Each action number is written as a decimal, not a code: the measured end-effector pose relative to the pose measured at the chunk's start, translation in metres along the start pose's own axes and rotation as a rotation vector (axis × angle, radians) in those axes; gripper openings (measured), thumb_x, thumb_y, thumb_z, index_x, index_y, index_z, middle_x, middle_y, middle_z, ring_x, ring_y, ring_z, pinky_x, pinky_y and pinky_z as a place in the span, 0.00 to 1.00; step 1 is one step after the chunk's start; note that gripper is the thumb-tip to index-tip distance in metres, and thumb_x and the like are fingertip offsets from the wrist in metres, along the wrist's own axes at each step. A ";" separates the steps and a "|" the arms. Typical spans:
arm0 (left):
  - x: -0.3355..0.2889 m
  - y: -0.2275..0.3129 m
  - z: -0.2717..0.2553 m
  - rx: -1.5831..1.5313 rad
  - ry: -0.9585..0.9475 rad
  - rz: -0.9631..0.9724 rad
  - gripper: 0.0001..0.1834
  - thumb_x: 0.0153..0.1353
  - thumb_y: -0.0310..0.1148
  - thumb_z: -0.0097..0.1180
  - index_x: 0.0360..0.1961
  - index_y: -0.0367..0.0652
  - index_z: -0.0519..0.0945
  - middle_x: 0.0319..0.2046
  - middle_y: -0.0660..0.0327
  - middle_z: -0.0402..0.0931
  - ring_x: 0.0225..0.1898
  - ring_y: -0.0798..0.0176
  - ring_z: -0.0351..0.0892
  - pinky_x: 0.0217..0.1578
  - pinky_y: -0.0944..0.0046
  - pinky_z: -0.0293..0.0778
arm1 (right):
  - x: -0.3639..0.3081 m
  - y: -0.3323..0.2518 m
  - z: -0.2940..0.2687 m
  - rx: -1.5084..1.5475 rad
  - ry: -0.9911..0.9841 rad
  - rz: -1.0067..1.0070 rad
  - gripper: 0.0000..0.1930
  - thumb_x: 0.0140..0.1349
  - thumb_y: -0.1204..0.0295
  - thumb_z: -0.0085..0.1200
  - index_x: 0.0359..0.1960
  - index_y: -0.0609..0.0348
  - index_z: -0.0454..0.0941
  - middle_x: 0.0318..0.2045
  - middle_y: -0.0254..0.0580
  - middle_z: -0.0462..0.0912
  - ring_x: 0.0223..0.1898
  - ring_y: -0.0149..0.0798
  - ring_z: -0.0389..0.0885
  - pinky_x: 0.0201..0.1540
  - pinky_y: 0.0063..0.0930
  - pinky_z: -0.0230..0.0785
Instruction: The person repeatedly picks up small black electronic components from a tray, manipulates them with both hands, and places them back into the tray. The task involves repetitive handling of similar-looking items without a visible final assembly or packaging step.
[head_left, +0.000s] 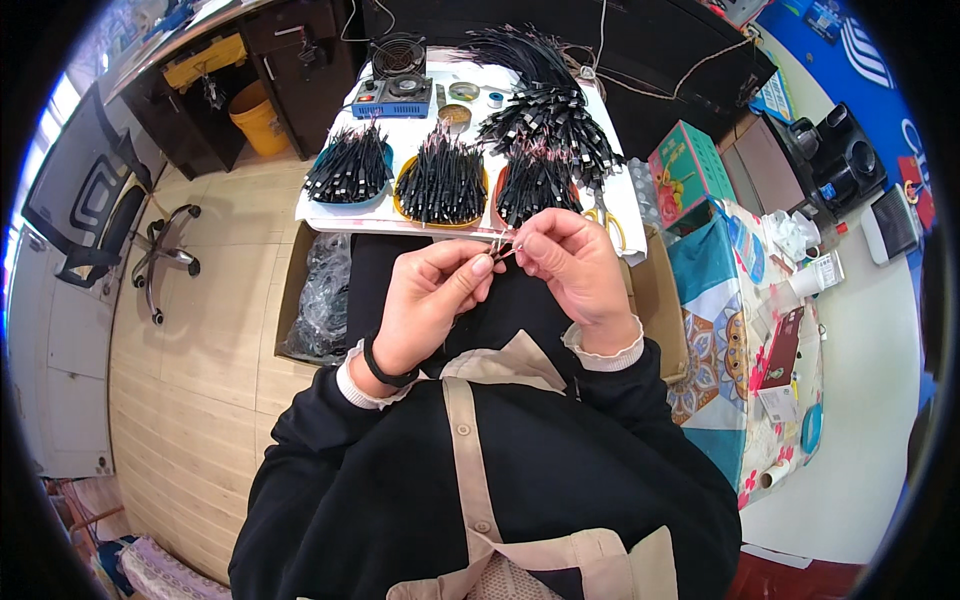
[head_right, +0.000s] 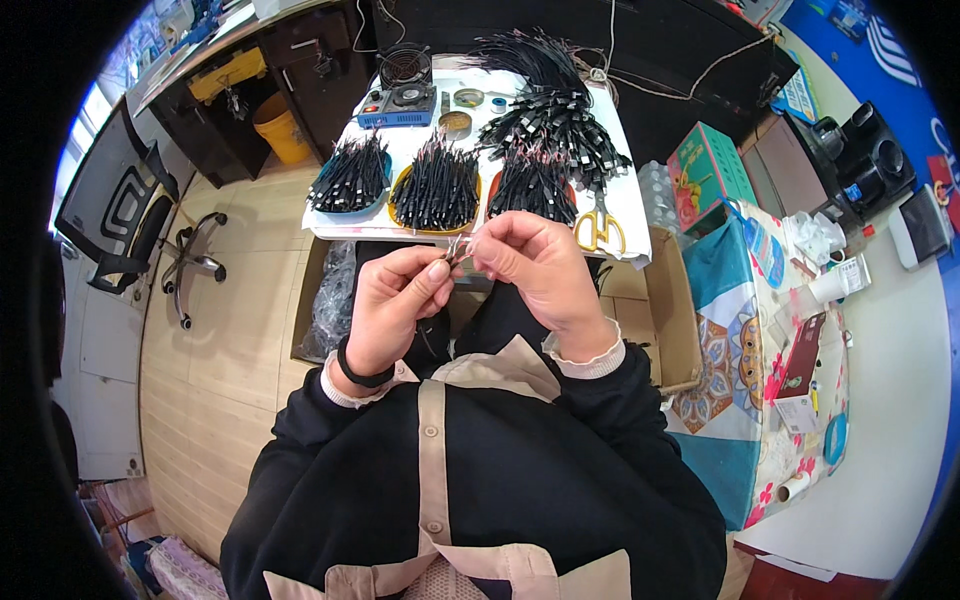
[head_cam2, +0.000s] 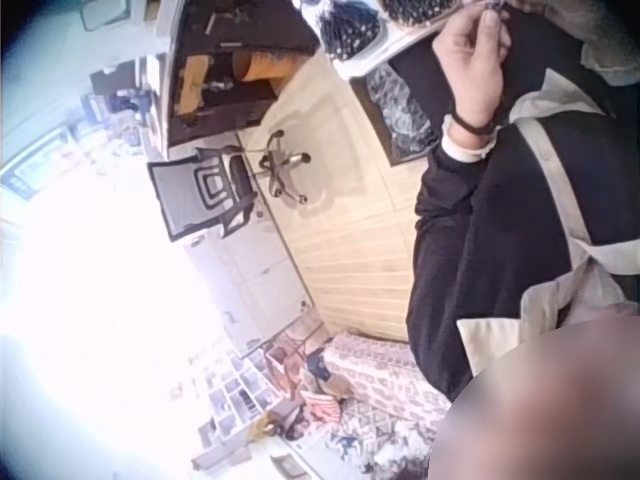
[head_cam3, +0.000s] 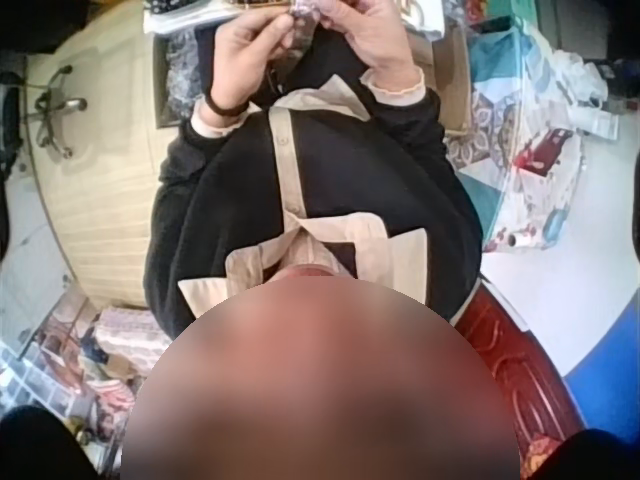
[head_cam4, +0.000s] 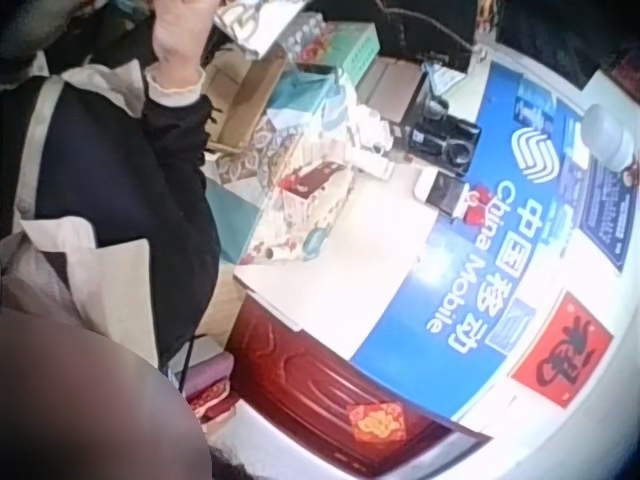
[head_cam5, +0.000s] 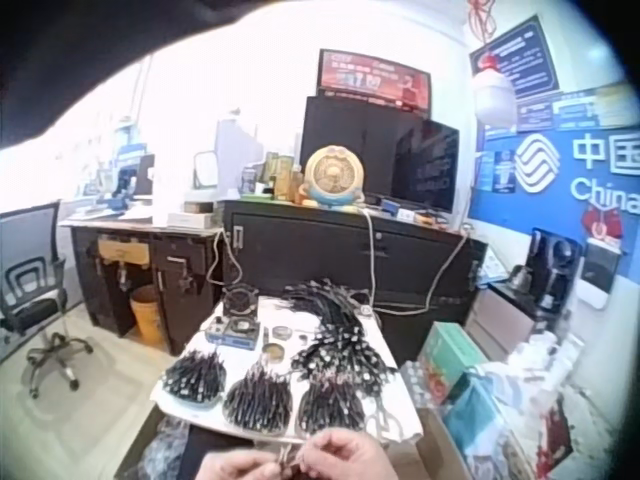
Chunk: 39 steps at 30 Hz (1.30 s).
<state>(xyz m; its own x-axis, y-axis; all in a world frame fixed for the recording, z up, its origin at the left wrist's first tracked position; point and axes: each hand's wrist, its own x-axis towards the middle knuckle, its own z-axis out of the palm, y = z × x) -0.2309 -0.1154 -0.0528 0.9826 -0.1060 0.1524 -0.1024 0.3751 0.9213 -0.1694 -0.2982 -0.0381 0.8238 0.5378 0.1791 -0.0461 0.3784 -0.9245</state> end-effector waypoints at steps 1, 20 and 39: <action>0.000 0.000 0.000 0.003 -0.003 0.004 0.09 0.68 0.29 0.53 0.40 0.34 0.81 0.22 0.71 0.72 0.20 0.82 0.59 0.20 0.79 0.53 | 0.000 0.001 -0.001 -0.020 -0.003 -0.004 0.07 0.64 0.72 0.57 0.38 0.63 0.77 0.31 0.36 0.80 0.32 0.24 0.76 0.35 0.16 0.69; -0.003 -0.004 -0.004 -0.233 -0.084 -0.042 0.09 0.68 0.26 0.51 0.43 0.31 0.79 0.25 0.66 0.75 0.21 0.79 0.63 0.21 0.79 0.57 | -0.003 0.026 0.007 0.190 -0.053 0.103 0.06 0.67 0.71 0.53 0.39 0.61 0.73 0.35 0.34 0.78 0.36 0.25 0.77 0.41 0.19 0.71; -0.006 -0.004 -0.005 -0.020 -0.127 -0.149 0.09 0.67 0.28 0.54 0.41 0.34 0.82 0.25 0.67 0.77 0.24 0.81 0.68 0.22 0.81 0.60 | -0.010 0.011 0.006 0.132 -0.091 0.111 0.05 0.66 0.74 0.54 0.39 0.63 0.73 0.33 0.33 0.76 0.35 0.25 0.76 0.39 0.19 0.71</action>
<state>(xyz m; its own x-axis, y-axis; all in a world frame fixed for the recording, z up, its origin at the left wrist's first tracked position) -0.2358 -0.1116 -0.0594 0.9591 -0.2766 0.0602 0.0467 0.3645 0.9300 -0.1818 -0.2950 -0.0478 0.7553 0.6455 0.1132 -0.2128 0.4049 -0.8893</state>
